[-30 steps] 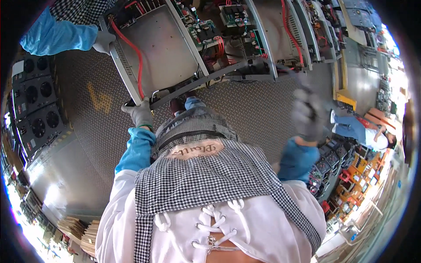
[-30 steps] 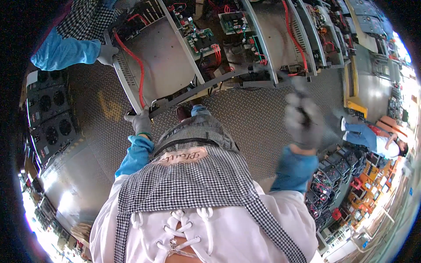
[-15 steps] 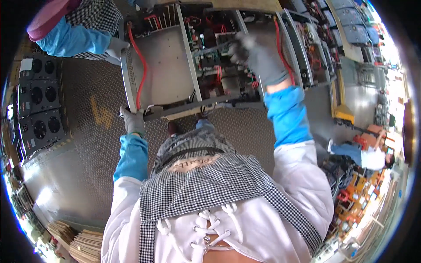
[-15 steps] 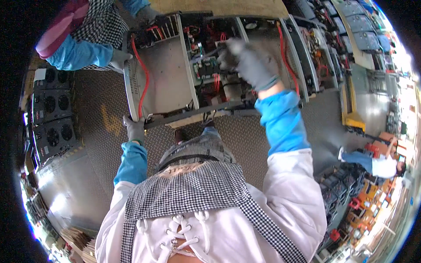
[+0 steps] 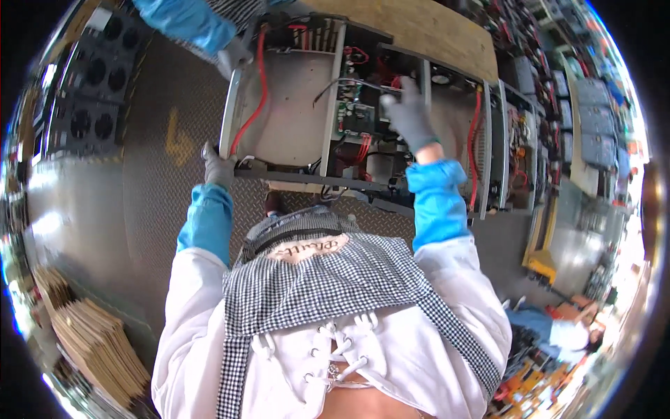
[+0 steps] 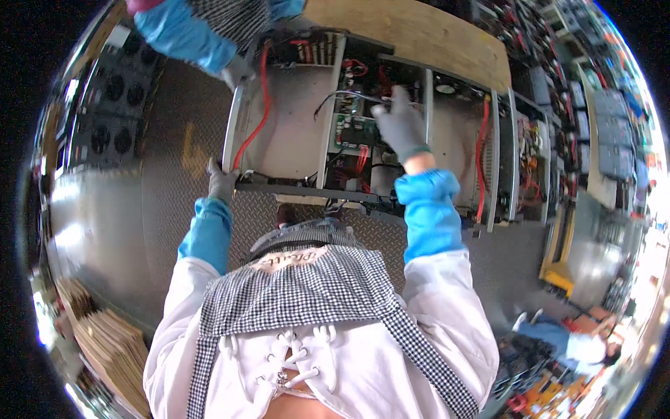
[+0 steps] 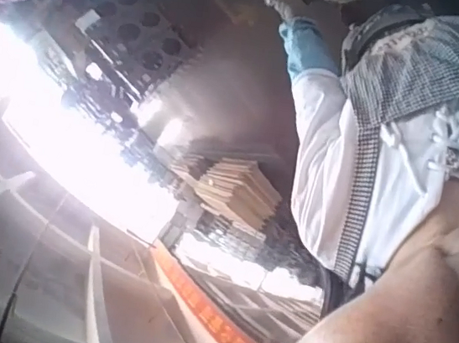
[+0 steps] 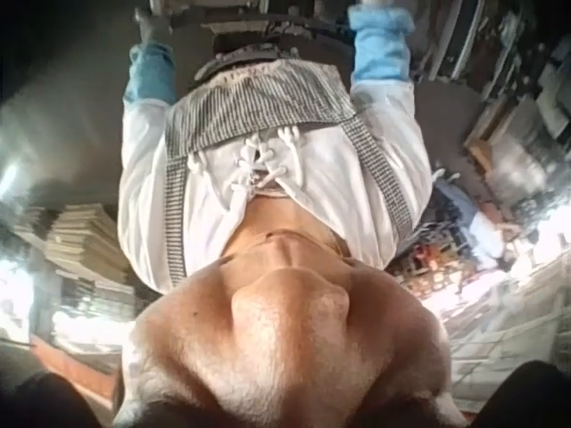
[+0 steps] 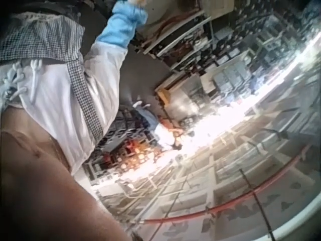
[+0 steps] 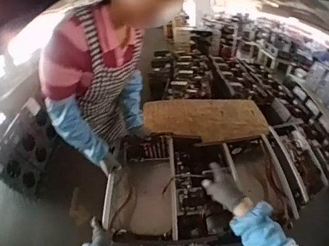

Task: The person assembles and connects wiring for electronic power units by hand, working with electronic chassis, power cables, circuit boards, cooling fans, and wiring harnesses on a workbench.

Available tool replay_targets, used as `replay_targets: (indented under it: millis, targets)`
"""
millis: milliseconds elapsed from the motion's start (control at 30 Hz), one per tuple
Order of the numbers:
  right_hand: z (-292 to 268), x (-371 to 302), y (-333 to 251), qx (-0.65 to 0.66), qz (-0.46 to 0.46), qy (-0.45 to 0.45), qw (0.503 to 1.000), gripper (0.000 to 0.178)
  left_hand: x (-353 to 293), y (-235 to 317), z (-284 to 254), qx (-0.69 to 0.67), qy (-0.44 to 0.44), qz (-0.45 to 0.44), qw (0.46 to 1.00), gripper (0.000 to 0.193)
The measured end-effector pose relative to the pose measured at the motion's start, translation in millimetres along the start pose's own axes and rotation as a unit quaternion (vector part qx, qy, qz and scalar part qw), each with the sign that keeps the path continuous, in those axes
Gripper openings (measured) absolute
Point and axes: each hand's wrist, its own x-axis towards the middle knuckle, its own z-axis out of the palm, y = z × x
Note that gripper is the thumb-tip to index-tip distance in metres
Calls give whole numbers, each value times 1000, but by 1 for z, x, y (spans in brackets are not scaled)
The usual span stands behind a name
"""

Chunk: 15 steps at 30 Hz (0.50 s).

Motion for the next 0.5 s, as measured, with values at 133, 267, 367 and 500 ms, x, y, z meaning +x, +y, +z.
replay_targets:
  millis: [133, 267, 367, 500]
  targets:
    - [-72, -18, -12, -299, -86, 135, 941, 62, -11, 18, -20, 41, 0, -59, 997, 98]
    - [-43, 30, 76, -184, -153, -5, 971, 71, 2, 7, -17, 47, -5, -72, 996, 101]
    - [8, 39, 73, -161, -198, 17, 967, 73, 7, -1, -6, 50, 12, -52, 997, 101]
    - [51, 44, 41, -132, -189, 55, 972, 60, 7, -6, -5, 40, 12, -16, 999, 96]
